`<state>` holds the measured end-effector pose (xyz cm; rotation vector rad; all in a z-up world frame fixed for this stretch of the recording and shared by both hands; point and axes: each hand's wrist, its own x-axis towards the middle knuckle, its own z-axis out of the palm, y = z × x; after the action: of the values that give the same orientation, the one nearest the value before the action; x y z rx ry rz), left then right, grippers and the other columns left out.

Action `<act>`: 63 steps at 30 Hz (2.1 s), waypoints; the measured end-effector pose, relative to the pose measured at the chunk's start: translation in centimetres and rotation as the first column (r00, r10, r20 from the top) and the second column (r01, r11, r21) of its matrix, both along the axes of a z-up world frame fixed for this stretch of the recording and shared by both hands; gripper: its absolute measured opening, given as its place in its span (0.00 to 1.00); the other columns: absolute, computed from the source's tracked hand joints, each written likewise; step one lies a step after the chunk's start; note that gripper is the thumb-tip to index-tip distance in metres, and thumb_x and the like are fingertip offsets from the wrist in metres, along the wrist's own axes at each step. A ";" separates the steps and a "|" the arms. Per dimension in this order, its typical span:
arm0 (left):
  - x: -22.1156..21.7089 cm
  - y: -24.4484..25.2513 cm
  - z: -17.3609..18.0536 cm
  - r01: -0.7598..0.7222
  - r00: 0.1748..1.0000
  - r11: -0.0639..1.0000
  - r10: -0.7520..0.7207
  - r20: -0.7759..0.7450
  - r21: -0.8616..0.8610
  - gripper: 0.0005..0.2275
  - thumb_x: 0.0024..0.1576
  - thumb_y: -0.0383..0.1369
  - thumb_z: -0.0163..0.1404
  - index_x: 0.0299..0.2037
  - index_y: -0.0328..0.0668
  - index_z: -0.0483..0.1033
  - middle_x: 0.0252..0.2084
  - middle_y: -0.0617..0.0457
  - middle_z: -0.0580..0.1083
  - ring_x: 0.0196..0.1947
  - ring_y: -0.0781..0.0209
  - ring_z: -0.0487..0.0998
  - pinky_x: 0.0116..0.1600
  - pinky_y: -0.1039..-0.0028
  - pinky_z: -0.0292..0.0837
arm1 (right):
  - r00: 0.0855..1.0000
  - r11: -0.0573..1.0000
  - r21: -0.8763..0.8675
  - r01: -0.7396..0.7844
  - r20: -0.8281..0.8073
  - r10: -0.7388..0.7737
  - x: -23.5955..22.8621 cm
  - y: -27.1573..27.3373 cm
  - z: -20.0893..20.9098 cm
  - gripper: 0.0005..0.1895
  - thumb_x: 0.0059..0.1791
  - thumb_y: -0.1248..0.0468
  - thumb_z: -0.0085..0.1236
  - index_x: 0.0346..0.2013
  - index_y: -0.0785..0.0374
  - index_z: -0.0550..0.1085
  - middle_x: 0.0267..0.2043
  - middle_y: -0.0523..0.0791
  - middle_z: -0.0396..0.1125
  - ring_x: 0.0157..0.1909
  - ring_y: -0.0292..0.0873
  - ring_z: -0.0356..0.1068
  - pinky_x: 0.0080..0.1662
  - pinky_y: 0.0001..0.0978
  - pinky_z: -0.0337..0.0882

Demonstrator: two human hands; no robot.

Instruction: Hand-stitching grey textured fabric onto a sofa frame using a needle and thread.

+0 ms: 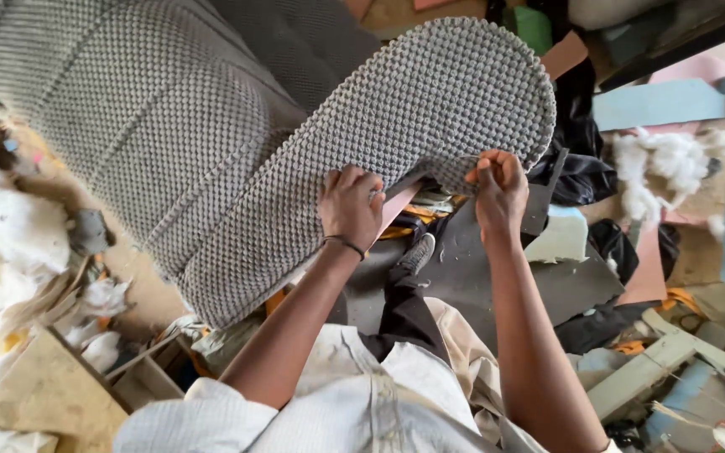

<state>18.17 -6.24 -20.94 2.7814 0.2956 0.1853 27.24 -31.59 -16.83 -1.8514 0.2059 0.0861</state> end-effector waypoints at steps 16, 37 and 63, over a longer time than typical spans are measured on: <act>-1.2 -6.9 1.5 0.253 0.937 0.918 -0.153 -0.314 0.306 0.38 0.54 0.45 0.69 0.73 0.39 0.72 0.63 0.46 0.71 0.60 0.47 0.78 0.54 0.55 0.86 | 0.999 1.000 -0.015 -0.015 0.051 0.016 -0.6 -0.2 -1.1 0.07 0.68 0.58 0.55 0.54 0.52 0.79 0.32 0.42 0.81 0.31 0.42 0.71 0.41 0.39 0.65; 6.6 2.6 4.7 0.640 0.761 0.690 -0.630 -0.156 0.337 0.03 0.65 0.35 0.64 0.45 0.60 0.89 0.62 0.51 0.73 0.66 0.47 0.75 0.60 0.55 0.79 | 0.856 0.798 0.366 0.479 -0.397 -0.332 -14.3 14.8 -10.1 0.07 0.57 0.57 0.69 0.41 0.55 0.84 0.26 0.40 0.72 0.28 0.33 0.67 0.31 0.27 0.62; 13.7 -2.0 4.9 0.566 0.820 0.748 -0.465 -0.333 0.348 0.44 0.53 0.43 0.77 0.78 0.55 0.62 0.87 0.49 0.52 0.82 0.30 0.57 0.74 0.33 0.73 | 0.769 0.760 -0.383 0.525 -0.169 -0.616 -5.9 21.4 -10.7 0.18 0.65 0.52 0.35 0.48 0.61 0.69 0.50 0.51 0.68 0.57 0.57 0.67 0.54 0.55 0.75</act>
<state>31.84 -8.25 -16.01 3.1930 -0.5550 -0.2411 21.37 -10.20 -27.55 -2.0037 1.0487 -0.1213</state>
